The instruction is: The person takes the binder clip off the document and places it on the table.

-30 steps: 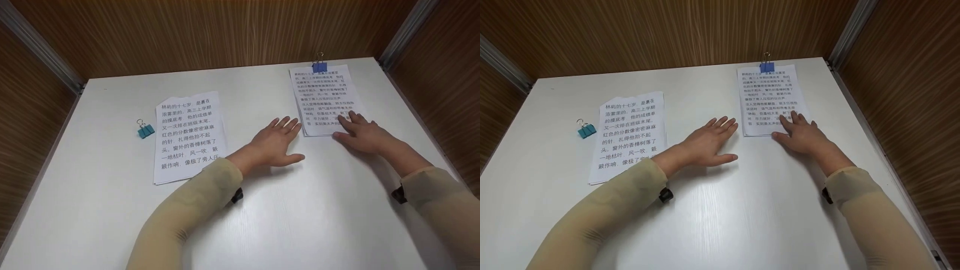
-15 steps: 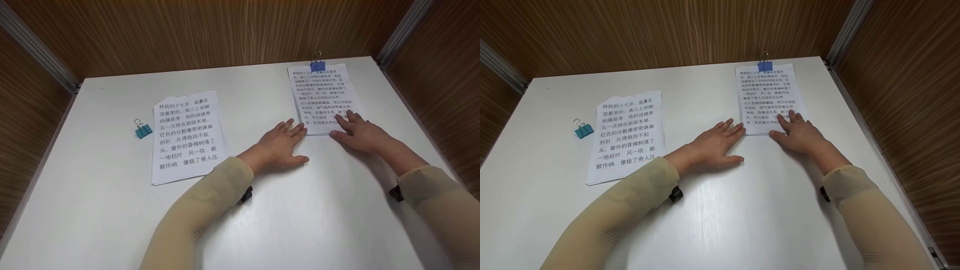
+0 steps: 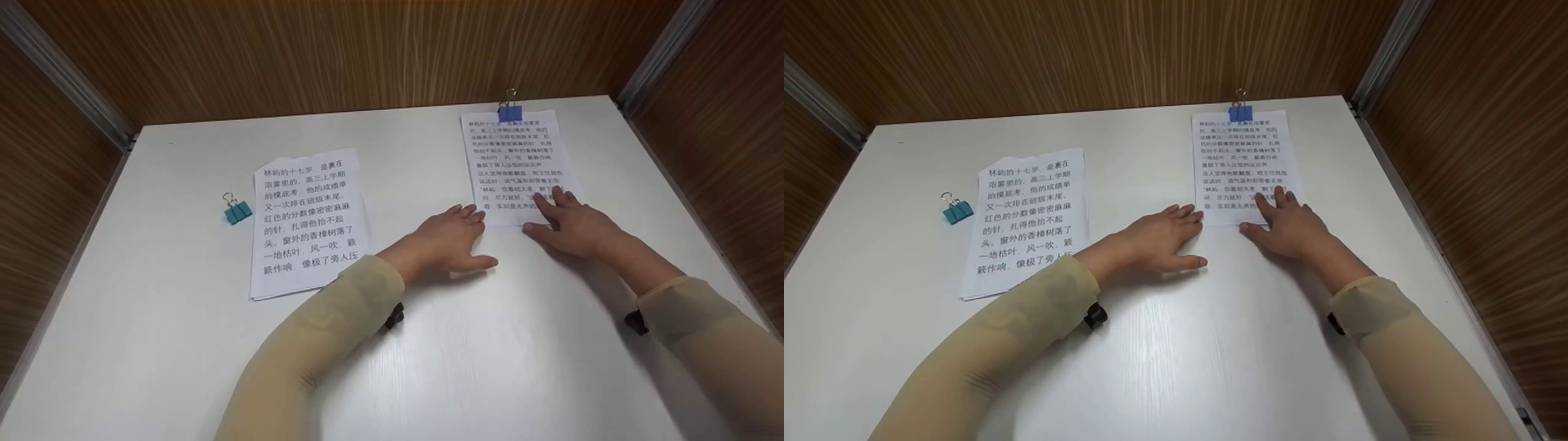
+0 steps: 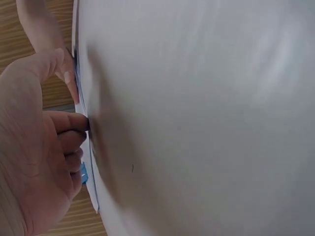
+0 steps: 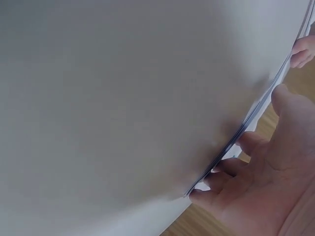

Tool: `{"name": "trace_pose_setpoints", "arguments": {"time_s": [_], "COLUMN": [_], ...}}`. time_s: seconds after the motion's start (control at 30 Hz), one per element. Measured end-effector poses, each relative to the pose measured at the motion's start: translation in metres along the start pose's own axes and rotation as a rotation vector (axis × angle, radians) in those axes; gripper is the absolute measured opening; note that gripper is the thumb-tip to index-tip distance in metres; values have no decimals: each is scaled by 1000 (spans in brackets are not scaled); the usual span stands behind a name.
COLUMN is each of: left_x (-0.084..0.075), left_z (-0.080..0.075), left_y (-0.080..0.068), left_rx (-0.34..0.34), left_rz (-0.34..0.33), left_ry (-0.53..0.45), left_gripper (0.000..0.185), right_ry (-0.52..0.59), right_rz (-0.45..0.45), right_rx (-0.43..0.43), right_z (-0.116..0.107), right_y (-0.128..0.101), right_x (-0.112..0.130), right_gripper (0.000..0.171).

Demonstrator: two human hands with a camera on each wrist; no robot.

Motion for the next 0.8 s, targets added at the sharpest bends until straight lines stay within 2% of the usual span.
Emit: {"name": "trace_pose_setpoints", "arguments": {"time_s": [0.27,0.6,0.8], "left_x": [-1,-7,-13], "left_z": [4,15,17], "left_y": [-22,-50,-67], "left_rx": [12,65,40], "left_rz": [16,46,53], "left_ry": [-19,37,25], "left_gripper": [85,90,89], "right_ry": [-15,-11,-7], "right_rz": [-11,-46,-65], "right_rx": [-13,-8,-2], "right_z": [6,14,19], "right_y": [-12,-26,-38], "right_x": [21,41,51], "right_gripper": [100,99,99]}}
Point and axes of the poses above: each hand's wrist, its own y-axis towards the middle knuckle, its own z-axis out of the palm, x = y × z, the point moved 9 cm from there along y, towards the middle knuckle, and after that the axes turned 15 degrees about z, right-handed, at the moved point
